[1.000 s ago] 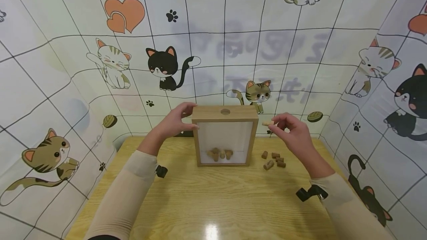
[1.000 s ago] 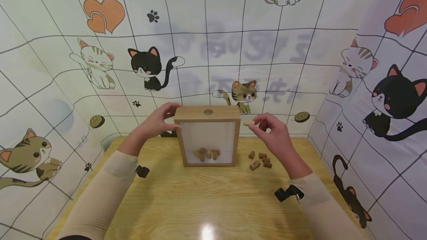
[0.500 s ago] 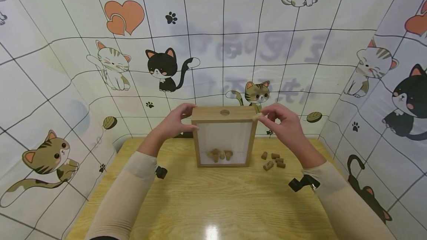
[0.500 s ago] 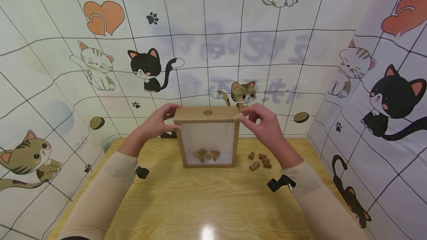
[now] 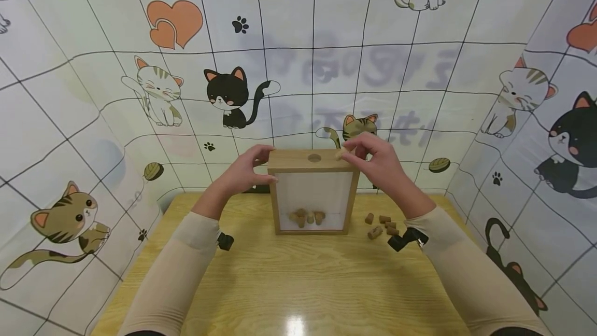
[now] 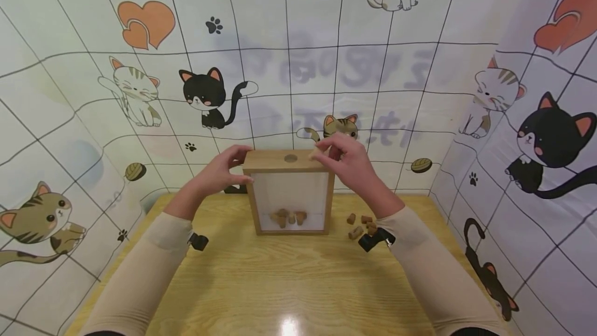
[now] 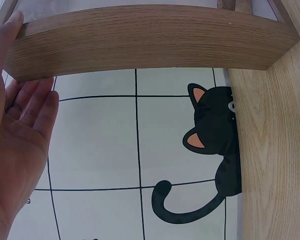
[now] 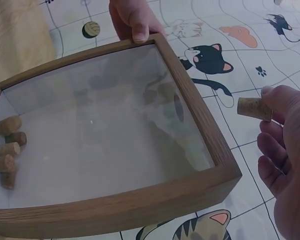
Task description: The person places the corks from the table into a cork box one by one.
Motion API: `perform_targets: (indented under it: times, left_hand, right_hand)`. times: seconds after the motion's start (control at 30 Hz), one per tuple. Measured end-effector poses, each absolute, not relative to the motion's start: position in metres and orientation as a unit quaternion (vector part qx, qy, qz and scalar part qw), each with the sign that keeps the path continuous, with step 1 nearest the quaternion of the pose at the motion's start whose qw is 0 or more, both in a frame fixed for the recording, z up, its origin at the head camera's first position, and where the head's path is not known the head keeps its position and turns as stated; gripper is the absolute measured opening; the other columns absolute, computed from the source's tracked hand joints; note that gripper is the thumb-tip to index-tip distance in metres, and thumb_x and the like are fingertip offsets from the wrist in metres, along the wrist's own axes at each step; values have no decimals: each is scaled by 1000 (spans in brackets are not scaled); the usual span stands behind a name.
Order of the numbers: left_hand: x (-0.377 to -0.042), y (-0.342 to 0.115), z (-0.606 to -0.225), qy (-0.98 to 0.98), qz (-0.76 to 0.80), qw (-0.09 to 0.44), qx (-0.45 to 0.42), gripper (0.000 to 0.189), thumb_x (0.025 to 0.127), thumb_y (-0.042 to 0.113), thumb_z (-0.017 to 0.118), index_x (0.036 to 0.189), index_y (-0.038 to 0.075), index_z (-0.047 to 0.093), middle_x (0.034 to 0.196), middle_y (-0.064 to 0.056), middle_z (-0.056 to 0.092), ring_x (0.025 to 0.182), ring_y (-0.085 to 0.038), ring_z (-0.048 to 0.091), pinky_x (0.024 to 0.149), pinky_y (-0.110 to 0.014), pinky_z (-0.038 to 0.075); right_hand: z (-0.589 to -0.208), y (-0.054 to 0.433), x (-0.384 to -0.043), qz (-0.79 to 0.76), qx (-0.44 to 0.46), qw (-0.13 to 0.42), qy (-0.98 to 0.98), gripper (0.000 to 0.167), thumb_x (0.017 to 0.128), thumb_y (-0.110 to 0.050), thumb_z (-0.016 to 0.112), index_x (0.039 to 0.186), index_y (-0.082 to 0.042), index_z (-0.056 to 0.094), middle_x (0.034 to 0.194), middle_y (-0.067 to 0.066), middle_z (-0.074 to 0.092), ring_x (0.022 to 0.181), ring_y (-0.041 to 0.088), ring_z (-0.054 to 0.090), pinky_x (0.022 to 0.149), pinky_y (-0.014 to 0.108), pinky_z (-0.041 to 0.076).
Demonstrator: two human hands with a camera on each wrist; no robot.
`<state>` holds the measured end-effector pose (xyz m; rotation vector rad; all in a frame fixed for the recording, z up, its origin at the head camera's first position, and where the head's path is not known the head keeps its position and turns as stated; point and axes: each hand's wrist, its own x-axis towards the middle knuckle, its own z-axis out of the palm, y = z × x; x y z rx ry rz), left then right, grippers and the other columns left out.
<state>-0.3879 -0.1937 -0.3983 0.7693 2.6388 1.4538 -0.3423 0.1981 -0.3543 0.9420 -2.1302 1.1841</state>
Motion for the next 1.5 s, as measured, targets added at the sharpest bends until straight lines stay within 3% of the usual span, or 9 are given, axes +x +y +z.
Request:
perform_targets:
  times: [0.33,0.5,0.97,1.5]
  left_hand:
    - [-388,-194,-398,850,464,17,247,90,90,28,96,164,18,46,153,-7,57,156,-37,46,127,-54,41]
    - [-388,-194,-398,852,461,16,248,90,90,29,96,164,19,46,154,-8,56,156,-38,46,126,-54,42]
    - [-388,-194,-398,857,452,14,246,90,90,30,95,165,20,45,156,-7,53,156,-36,46,126,-54,43]
    - [-387,-195,-398,854,459,14,246,90,90,30,96,164,20,46,155,-6,55,156,-35,46,127,-53,42]
  right_hand:
    - [-341,177,-357,373,353,223,-828,21,98,-13,88,118,-9,81,104,1,72,76,16,60,64,29,50]
    - [-338,170,-362,361,351,196,-841,22,99,-18,87,118,-10,80,101,2,70,76,18,59,65,33,51]
    - [-328,158,-373,339,344,114,-868,28,101,-17,84,126,-5,78,117,7,75,92,20,66,77,41,55]
    - [-327,148,-378,312,342,107,-880,22,103,-18,82,124,-9,79,115,5,75,90,18,66,73,39,55]
